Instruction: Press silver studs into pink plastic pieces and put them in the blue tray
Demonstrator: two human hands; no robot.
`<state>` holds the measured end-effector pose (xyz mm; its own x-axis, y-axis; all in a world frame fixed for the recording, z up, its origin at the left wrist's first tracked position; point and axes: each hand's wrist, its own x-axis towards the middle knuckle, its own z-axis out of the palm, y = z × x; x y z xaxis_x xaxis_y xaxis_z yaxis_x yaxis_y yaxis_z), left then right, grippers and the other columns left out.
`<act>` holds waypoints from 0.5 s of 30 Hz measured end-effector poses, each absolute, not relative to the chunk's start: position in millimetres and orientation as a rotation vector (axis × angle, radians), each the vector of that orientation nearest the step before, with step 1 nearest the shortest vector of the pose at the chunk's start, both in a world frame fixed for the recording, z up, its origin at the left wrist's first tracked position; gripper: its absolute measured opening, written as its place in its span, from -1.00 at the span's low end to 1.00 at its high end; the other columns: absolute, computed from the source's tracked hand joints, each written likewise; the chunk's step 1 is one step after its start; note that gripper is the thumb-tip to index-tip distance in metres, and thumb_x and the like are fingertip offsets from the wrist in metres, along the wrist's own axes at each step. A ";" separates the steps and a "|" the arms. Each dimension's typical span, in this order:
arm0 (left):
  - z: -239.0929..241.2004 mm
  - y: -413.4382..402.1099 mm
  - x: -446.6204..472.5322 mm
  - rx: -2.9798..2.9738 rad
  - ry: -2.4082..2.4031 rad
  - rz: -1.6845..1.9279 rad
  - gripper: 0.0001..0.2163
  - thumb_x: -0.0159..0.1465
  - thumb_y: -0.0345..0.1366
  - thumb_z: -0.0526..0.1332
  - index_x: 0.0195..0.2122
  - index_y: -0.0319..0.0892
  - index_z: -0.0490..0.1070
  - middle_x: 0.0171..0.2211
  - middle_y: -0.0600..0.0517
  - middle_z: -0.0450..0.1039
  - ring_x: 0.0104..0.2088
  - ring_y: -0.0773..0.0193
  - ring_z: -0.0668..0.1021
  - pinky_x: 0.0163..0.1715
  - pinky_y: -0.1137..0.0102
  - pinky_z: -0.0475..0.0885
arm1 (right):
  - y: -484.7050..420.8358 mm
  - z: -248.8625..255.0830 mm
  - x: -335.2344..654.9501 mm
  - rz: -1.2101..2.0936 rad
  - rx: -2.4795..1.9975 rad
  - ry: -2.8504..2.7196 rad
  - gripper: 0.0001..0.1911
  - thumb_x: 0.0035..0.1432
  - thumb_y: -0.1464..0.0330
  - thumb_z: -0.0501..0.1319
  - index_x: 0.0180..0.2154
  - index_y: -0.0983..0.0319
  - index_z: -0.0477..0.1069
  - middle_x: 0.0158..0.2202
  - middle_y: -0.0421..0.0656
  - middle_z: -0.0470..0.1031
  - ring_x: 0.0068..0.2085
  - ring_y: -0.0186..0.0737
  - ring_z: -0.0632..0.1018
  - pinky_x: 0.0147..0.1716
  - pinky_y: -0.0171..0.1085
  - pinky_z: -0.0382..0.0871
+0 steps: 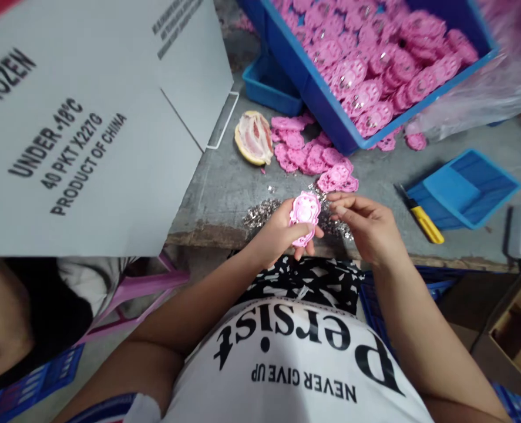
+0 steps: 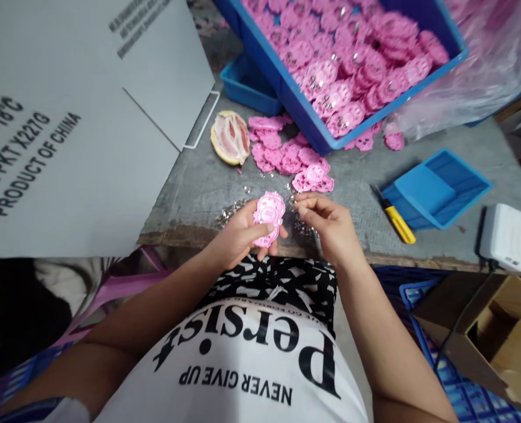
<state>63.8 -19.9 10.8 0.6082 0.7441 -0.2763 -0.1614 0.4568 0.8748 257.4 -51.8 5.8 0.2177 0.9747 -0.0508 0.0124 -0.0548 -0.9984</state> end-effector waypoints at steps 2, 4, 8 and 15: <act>8.5 -17.7 63.7 0.961 0.746 0.629 -0.65 0.20 -0.29 0.29 -0.02 -0.18 0.24 -0.31 -0.01 0.58 -0.60 0.33 0.56 -0.75 0.52 0.25 | -54.9 0.7 265.3 1.035 -1.408 -0.956 -0.75 -0.01 0.14 0.47 -0.40 0.17 0.59 -0.13 -0.08 0.63 -0.14 -0.10 0.57 -0.15 -0.13 0.45; 7.7 -12.5 64.3 0.980 0.790 0.638 -0.69 0.21 -0.30 0.27 -0.06 -0.18 0.25 -0.31 -0.02 0.59 -0.62 0.36 0.53 -0.75 0.52 0.25 | -59.0 -4.4 275.1 0.981 -1.454 -0.895 -0.72 -0.02 0.10 0.46 -0.39 0.17 0.60 -0.22 -0.10 0.62 -0.29 -0.18 0.53 -0.25 -0.17 0.43; 13.9 6.3 67.5 1.049 0.856 0.694 -0.70 0.15 -0.37 0.23 -0.08 -0.18 0.25 -0.41 0.06 0.56 -0.67 0.38 0.49 -0.79 0.55 0.20 | -71.4 -15.3 297.9 0.840 -1.501 -0.806 -0.71 -0.06 0.10 0.47 -0.37 0.15 0.62 -0.42 -0.17 0.55 -0.40 -0.21 0.46 -0.34 -0.20 0.39; 36.9 68.7 92.0 1.157 0.757 0.770 -0.67 0.11 -0.38 0.25 -0.10 -0.19 0.24 -0.44 0.03 0.57 -0.64 0.29 0.55 -0.72 0.48 0.37 | -94.0 -46.2 336.3 0.508 -1.718 -0.839 -0.75 0.04 0.09 0.37 -0.40 0.13 0.59 -0.32 -0.09 0.62 -0.25 0.00 0.57 -0.15 -0.01 0.46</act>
